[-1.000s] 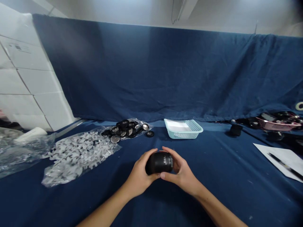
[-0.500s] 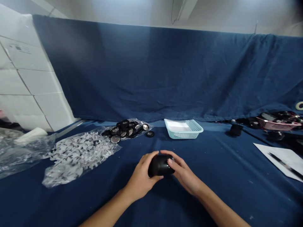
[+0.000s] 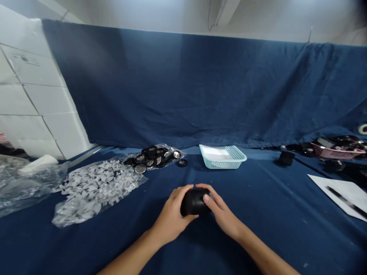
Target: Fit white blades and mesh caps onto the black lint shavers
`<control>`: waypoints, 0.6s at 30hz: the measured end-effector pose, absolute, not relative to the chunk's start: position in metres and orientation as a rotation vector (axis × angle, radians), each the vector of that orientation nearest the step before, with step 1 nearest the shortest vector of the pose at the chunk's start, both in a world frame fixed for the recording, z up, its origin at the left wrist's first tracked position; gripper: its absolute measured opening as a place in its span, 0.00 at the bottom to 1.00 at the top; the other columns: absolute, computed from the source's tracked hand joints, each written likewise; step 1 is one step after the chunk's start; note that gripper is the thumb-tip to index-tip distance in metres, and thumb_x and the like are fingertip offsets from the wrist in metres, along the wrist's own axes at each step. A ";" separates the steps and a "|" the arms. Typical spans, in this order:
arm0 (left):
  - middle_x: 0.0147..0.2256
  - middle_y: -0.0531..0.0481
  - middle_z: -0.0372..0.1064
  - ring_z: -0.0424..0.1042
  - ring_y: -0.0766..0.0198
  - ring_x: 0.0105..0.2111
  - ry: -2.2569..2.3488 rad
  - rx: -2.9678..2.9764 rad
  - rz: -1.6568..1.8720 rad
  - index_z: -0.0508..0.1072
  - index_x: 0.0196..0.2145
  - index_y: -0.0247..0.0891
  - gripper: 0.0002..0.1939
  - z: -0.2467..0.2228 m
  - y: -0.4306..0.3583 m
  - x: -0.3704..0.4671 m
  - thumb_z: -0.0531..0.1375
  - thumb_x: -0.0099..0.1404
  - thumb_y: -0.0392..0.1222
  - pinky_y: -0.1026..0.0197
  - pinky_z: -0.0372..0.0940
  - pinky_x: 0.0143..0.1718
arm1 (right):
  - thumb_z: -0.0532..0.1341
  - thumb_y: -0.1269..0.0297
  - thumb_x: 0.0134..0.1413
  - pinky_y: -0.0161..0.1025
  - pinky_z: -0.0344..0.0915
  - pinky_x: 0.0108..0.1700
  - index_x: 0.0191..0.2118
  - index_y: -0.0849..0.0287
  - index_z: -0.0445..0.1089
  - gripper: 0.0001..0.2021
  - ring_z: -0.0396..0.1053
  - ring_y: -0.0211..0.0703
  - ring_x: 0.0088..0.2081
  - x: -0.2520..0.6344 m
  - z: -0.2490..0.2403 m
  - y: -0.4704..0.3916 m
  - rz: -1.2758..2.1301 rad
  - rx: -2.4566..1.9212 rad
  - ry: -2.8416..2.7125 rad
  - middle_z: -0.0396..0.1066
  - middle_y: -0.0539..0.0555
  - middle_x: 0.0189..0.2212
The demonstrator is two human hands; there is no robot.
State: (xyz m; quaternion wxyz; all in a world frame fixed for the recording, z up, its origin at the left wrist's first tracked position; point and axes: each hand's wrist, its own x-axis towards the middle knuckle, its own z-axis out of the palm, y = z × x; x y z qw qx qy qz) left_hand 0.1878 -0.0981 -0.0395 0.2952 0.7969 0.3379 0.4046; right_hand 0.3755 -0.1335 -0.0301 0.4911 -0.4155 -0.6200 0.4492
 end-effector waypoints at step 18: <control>0.49 0.47 0.66 0.66 0.51 0.50 0.892 2.146 1.092 0.63 0.56 0.48 0.38 -0.039 -0.100 0.189 0.63 0.48 0.27 0.51 0.60 0.52 | 0.52 0.52 0.64 0.39 0.58 0.52 0.54 0.48 0.61 0.16 0.65 0.45 0.48 0.372 -0.034 -0.139 0.943 -0.963 -1.678 0.68 0.50 0.47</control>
